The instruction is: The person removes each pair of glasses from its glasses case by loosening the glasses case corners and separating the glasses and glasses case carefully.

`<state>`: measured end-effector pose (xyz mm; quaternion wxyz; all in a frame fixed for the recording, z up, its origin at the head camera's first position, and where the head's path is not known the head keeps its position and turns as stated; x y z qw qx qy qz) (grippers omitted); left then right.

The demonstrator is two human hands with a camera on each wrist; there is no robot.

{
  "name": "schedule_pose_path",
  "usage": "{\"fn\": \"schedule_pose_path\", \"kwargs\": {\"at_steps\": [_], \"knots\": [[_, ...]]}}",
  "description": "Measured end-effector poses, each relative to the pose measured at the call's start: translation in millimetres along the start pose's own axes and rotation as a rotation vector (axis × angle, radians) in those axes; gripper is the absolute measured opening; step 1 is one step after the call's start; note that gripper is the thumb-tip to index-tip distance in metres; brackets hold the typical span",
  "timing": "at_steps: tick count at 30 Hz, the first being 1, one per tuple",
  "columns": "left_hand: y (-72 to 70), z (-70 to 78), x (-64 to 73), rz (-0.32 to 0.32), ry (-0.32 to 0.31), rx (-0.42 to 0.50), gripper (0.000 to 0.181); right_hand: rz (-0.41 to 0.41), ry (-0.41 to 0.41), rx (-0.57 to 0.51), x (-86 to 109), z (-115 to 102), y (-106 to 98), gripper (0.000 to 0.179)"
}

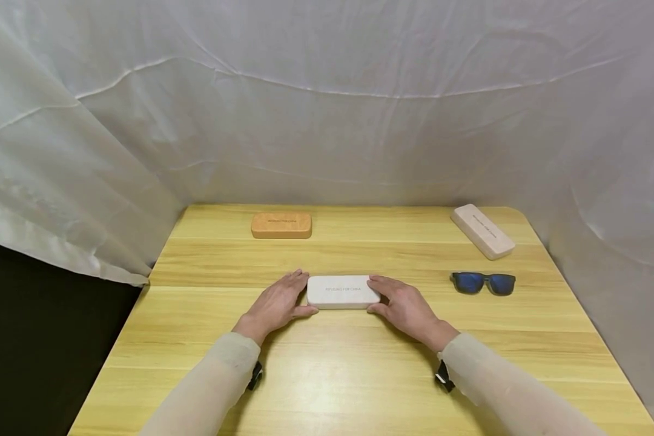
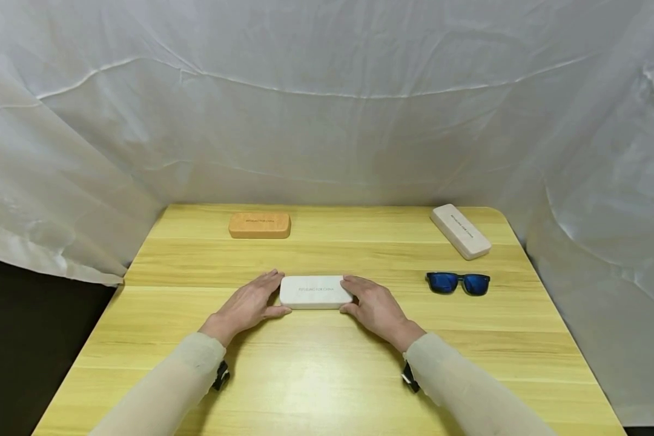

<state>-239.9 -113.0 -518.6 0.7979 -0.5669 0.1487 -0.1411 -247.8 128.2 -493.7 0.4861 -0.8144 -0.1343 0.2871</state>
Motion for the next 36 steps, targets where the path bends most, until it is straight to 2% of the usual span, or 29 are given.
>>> {"fn": "schedule_pose_path", "kwargs": {"at_steps": [5,10,17,23,27,36], "knots": [[-0.6,0.7,0.0,0.004,0.001,-0.001,0.090,-0.008,0.001,-0.016,0.3,1,0,0.062],[-0.8,1.0,-0.3,0.001,-0.018,0.019,0.091,-0.002,0.020,-0.081,-2.3,5,-1,0.062],[0.6,-3.1,-0.5,-0.018,-0.087,0.077,0.092,-0.040,0.101,-0.188,-7.6,13,-2,0.062],[-0.2,-5.3,1.1,-0.045,-0.149,0.170,0.092,-0.128,0.198,-0.270,-13.5,24,-1,0.062],[0.5,-5.0,1.6,-0.060,-0.163,0.193,0.091,-0.189,0.283,-0.326,-15.0,34,3,0.063],[0.2,-6.4,1.3,-0.061,-0.182,0.199,0.089,-0.218,0.329,-0.432,-20.2,39,3,0.058]]}}
Point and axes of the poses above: each hand's wrist, its own x-axis away from the middle knuckle, its own y-axis out of the palm, z = x × y, the point moved 9 cm from there along -x, towards the middle knuckle, and after that the axes turned 6 degrees about z, right-handed, at the moved point
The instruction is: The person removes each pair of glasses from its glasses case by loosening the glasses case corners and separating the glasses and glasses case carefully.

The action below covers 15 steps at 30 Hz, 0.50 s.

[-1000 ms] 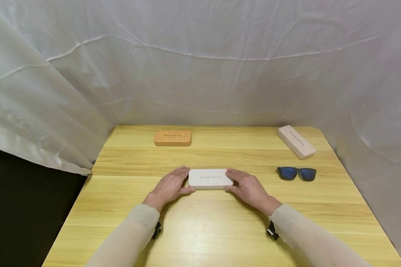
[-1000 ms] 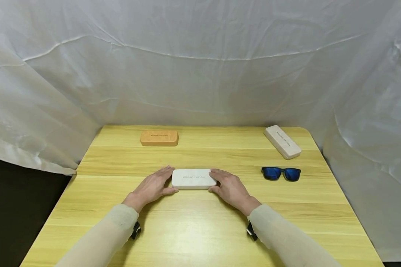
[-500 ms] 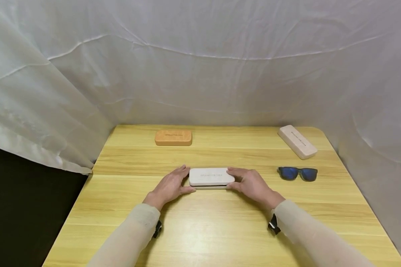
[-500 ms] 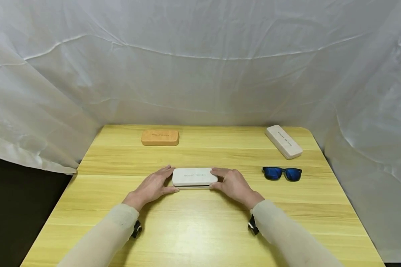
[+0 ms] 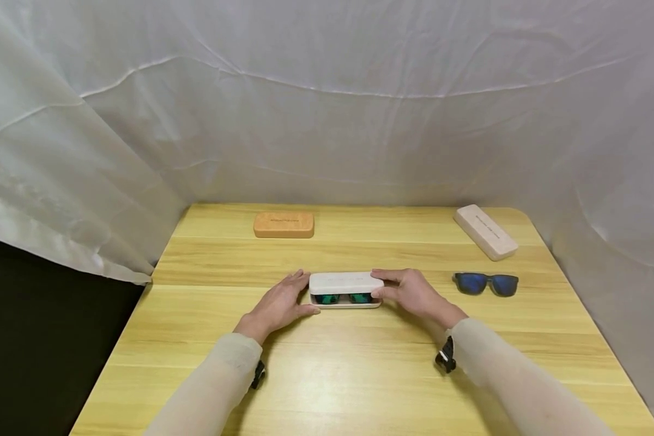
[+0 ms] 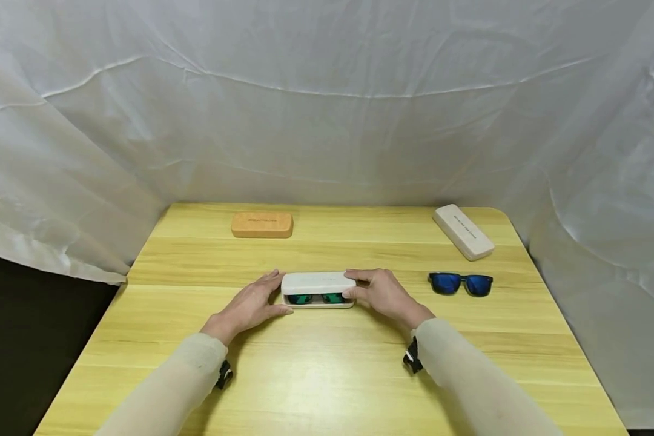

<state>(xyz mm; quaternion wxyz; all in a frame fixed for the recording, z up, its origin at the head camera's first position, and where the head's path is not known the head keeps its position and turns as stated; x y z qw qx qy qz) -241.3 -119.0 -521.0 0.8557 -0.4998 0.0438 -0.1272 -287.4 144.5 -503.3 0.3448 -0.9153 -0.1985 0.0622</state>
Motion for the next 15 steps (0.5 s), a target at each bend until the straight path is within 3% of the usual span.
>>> {"fn": "schedule_pose_path", "kwargs": {"at_steps": [8,15], "knots": [[1.9,1.6,2.1,0.014,0.027,0.003,0.082,0.118,0.068,-0.042,-10.4,2.3,-6.8,0.055],[7.7,9.4,5.3,0.029,0.093,-0.136,0.083,0.130,0.180,-0.129,-9.6,9.0,-3.3,0.065]]}}
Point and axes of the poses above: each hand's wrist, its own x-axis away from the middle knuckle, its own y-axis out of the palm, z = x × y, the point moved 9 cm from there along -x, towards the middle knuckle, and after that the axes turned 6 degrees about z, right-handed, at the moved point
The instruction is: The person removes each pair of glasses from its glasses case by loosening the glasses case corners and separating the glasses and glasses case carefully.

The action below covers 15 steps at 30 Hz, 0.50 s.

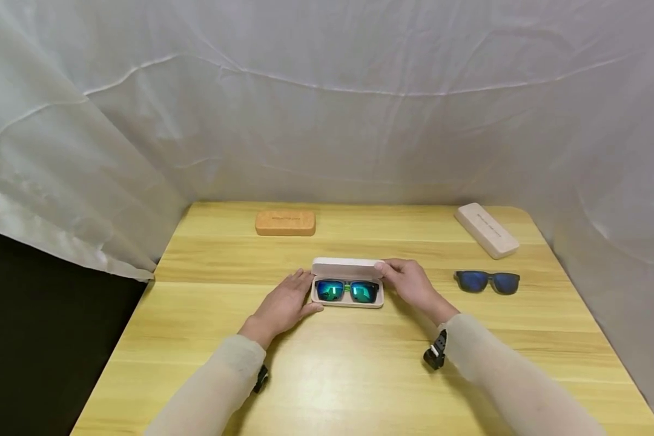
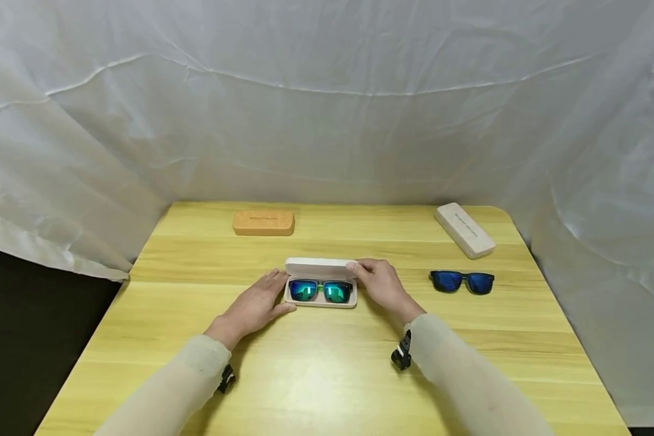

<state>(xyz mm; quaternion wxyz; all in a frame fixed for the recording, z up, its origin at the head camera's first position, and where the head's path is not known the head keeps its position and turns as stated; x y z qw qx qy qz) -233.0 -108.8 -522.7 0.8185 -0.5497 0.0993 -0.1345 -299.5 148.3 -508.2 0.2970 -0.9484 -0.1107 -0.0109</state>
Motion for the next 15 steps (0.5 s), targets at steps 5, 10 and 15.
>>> {"fn": "schedule_pose_path", "kwargs": {"at_steps": [5,10,15], "knots": [[-0.3,2.4,1.6,0.030,0.015,-0.033,0.083,-0.007,0.024,-0.070,-2.5,3.7,1.8,0.069],[-0.6,3.5,2.4,0.036,0.028,-0.021,0.083,-0.017,0.039,-0.181,-5.7,6.9,4.0,0.064],[-0.3,1.6,2.1,0.030,0.008,-0.010,0.083,-0.007,0.066,-0.267,-7.2,9.6,5.9,0.058]]}}
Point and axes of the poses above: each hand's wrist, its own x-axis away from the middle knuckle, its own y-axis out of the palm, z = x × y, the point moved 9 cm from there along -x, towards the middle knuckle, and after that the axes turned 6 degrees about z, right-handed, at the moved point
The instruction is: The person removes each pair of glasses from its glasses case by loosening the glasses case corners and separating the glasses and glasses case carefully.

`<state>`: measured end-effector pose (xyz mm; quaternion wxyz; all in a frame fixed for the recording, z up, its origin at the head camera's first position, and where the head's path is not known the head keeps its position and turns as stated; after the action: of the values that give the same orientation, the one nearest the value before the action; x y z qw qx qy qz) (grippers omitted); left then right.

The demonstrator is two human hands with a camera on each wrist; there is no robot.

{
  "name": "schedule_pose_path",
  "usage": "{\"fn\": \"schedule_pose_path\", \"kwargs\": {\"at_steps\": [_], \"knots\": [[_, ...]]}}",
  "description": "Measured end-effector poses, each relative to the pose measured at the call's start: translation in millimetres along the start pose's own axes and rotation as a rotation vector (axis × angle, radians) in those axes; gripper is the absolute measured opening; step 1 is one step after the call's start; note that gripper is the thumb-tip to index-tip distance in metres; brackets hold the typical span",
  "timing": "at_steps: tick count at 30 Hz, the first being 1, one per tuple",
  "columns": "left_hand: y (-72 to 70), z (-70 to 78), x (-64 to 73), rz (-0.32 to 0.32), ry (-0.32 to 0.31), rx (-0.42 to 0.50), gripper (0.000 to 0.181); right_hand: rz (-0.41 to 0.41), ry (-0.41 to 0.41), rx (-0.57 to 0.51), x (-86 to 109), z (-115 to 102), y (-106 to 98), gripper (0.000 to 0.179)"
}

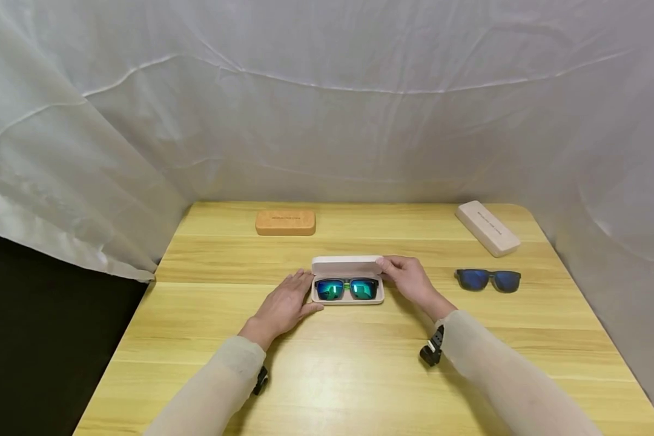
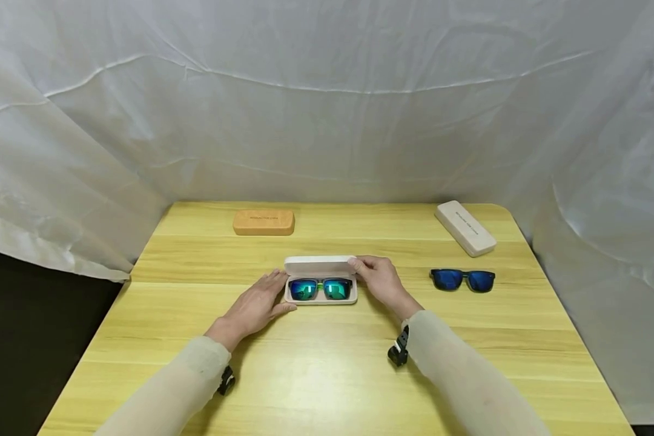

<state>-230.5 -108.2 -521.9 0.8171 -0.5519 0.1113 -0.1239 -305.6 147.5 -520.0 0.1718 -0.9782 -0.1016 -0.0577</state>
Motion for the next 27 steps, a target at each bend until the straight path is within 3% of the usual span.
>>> {"fn": "schedule_pose_path", "kwargs": {"at_steps": [9,17,27], "knots": [[0.2,-6.7,-1.3,-0.009,-0.112,0.105,0.085,0.021,0.035,-0.072,-3.1,7,0,0.059],[-0.4,-6.3,-2.1,-0.004,-0.116,0.135,0.086,0.019,0.081,-0.105,-5.3,12,3,0.063],[-2.3,-5.1,-1.2,-0.008,-0.138,0.170,0.085,0.055,0.226,0.007,2.9,9,1,0.082]]}}
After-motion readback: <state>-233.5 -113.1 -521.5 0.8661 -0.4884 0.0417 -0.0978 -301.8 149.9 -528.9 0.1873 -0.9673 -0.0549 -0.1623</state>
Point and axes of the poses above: each hand's wrist, its own x-axis away from the middle knuckle, its own y-axis out of the palm, z = x × y, the point moved 9 cm from there along -x, towards the middle knuckle, and after that the axes turned 6 degrees about z, right-handed, at the moved point
